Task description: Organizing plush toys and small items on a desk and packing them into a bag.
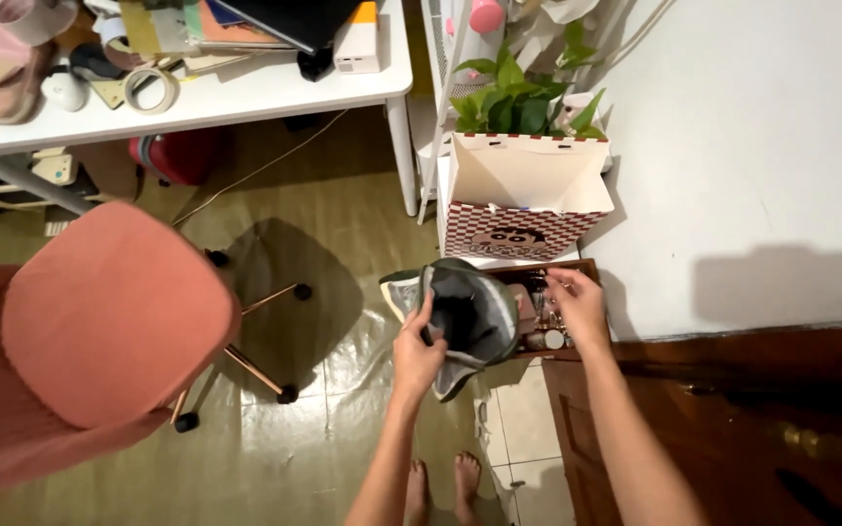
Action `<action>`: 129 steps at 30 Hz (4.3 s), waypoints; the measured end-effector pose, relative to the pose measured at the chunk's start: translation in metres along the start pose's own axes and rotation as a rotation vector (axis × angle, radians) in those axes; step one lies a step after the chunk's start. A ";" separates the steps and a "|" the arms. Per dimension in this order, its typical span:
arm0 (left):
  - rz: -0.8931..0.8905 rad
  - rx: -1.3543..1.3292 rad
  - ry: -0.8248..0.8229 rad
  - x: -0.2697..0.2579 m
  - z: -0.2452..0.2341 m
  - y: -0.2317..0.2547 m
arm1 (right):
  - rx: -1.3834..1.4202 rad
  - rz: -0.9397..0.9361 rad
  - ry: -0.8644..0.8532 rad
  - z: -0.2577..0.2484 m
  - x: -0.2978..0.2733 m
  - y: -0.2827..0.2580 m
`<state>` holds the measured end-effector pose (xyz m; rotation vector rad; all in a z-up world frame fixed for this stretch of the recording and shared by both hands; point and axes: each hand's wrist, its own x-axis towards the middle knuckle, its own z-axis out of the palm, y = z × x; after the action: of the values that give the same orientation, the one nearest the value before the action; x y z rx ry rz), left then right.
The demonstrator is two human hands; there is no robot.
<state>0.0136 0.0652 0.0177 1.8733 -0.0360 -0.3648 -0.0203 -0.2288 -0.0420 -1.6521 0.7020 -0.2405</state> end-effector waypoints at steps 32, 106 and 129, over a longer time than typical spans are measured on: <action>-0.076 0.095 -0.034 0.018 0.006 -0.045 | -0.769 0.164 0.042 0.061 0.057 0.196; 0.468 -0.055 0.213 0.414 -0.351 0.265 | -0.569 -0.496 -0.726 0.517 0.299 -0.466; 0.718 0.255 0.564 0.515 -0.395 0.190 | -0.353 -0.385 -0.762 0.648 0.513 -0.482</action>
<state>0.6388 0.2608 0.1874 2.0073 -0.3731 0.6857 0.8759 0.0388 0.1595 -2.0177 -0.1657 0.2580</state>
